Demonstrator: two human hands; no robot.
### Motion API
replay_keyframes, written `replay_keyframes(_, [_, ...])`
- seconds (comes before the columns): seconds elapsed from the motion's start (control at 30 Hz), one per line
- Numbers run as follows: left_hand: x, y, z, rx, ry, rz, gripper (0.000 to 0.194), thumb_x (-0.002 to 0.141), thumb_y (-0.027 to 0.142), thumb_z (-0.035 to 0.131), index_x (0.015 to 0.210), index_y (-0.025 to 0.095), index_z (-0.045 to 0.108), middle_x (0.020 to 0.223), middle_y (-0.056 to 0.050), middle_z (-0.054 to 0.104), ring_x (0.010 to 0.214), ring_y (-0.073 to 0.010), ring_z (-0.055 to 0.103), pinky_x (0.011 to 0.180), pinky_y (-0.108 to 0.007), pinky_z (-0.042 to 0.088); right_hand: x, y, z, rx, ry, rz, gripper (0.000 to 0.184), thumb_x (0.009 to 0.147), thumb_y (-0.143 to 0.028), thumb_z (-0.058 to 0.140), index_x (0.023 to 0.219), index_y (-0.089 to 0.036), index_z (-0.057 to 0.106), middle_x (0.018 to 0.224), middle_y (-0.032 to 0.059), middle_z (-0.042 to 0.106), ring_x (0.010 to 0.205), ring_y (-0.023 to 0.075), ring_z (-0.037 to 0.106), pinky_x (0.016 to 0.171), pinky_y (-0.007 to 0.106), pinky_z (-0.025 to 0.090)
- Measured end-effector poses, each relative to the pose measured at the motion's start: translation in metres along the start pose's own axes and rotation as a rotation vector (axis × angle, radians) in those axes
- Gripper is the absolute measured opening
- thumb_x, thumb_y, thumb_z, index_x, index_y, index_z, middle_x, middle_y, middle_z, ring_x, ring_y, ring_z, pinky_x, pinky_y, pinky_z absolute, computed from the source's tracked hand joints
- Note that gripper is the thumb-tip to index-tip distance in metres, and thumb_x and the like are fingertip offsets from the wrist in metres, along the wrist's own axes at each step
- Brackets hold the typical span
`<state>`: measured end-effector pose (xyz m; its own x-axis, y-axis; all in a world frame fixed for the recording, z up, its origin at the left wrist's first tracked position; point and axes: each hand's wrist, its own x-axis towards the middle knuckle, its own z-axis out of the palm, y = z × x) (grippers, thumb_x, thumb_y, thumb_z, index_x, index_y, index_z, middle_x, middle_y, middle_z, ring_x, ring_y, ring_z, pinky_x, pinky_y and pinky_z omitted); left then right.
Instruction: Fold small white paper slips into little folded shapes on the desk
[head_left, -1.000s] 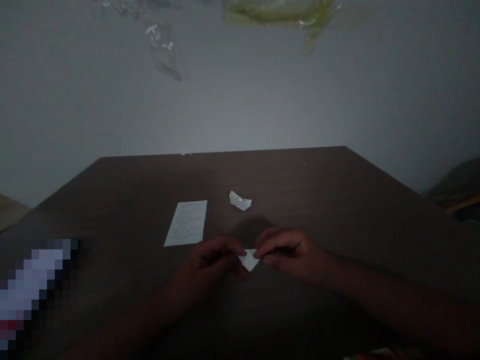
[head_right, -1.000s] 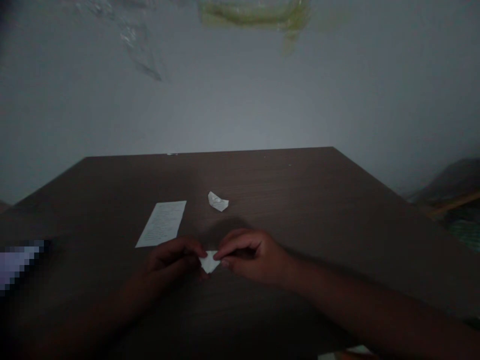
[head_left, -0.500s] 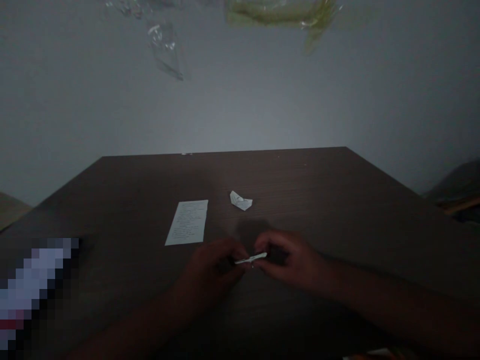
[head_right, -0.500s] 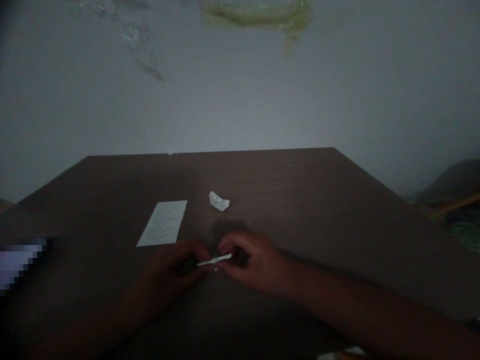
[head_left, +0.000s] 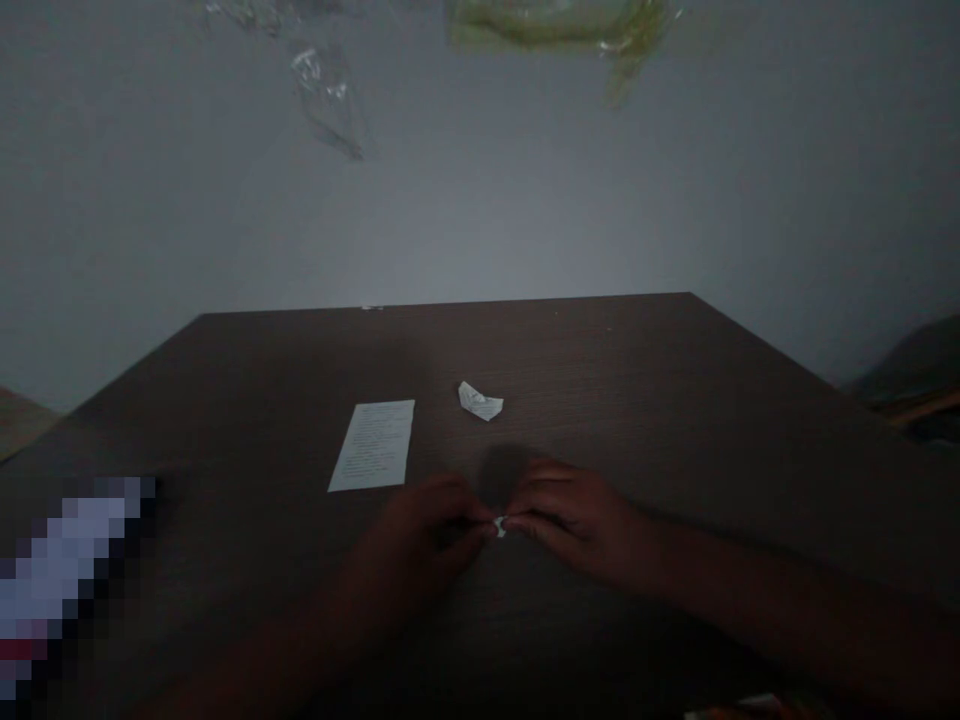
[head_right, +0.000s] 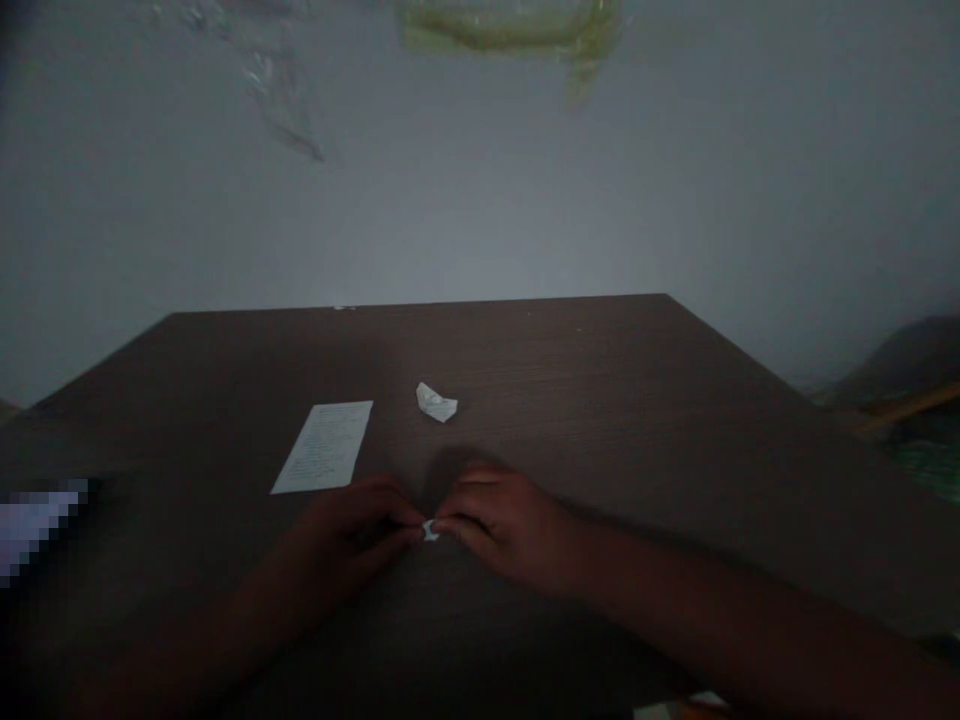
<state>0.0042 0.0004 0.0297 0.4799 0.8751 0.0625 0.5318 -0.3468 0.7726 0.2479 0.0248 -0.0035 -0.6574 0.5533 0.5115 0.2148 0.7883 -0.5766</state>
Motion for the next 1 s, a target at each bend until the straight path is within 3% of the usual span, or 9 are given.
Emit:
replay_keyframes(0.17, [-0.003, 0.004, 0.002, 0.074, -0.035, 0.055, 0.016, 0.097, 0.011, 0.059, 0.09, 0.02, 0.071, 0.093, -0.002, 0.072, 0.088, -0.018, 0.069, 0.079, -0.027, 0.053, 0.002, -0.001, 0.001, -0.028, -0.048, -0.009, 0.023, 0.114, -0.029, 0.057, 0.1, -0.019, 0.073, 0.088, 0.0055, 0.074, 0.086, 0.0189, 0.068, 0.08, 0.033, 0.055])
replay_keyframes(0.33, [-0.006, 0.005, 0.01, 0.229, -0.044, 0.17, 0.02, 0.101, 0.005, 0.055, 0.096, 0.019, 0.068, 0.099, -0.003, 0.069, 0.094, -0.0182, 0.066, 0.084, -0.027, 0.053, 0.003, 0.001, 0.004, -0.1, -0.04, -0.104, 0.022, 0.113, -0.025, 0.057, 0.096, -0.019, 0.07, 0.084, 0.0039, 0.07, 0.082, 0.0184, 0.066, 0.085, 0.037, 0.055])
replay_keyframes(0.6, [-0.005, 0.005, 0.011, 0.276, -0.041, 0.103, 0.02, 0.098, 0.005, 0.058, 0.093, 0.019, 0.071, 0.101, -0.004, 0.071, 0.095, -0.0209, 0.068, 0.084, -0.031, 0.055, 0.002, -0.003, 0.007, -0.338, 0.006, -0.257, 0.026, 0.114, -0.017, 0.048, 0.099, -0.017, 0.068, 0.082, 0.0042, 0.069, 0.075, 0.0178, 0.06, 0.076, 0.033, 0.055])
replay_keyframes(0.8, [-0.005, 0.004, 0.014, 0.324, -0.01, 0.101, 0.024, 0.093, -0.002, 0.058, 0.092, 0.018, 0.07, 0.099, -0.004, 0.07, 0.092, -0.0207, 0.067, 0.082, -0.032, 0.056, 0.004, -0.002, 0.008, -0.338, 0.043, -0.268, 0.025, 0.114, -0.016, 0.047, 0.1, -0.017, 0.068, 0.081, 0.0039, 0.067, 0.075, 0.0182, 0.059, 0.073, 0.033, 0.055])
replay_keyframes(1.0, [-0.007, 0.01, 0.019, 0.519, 0.09, 0.236, 0.027, 0.094, -0.003, 0.053, 0.09, 0.018, 0.069, 0.094, -0.005, 0.069, 0.087, -0.0208, 0.064, 0.08, -0.032, 0.056, 0.004, -0.007, 0.005, -0.317, 0.048, -0.183, 0.026, 0.114, -0.021, 0.05, 0.094, -0.017, 0.066, 0.083, 0.0049, 0.069, 0.077, 0.0184, 0.061, 0.076, 0.034, 0.056])
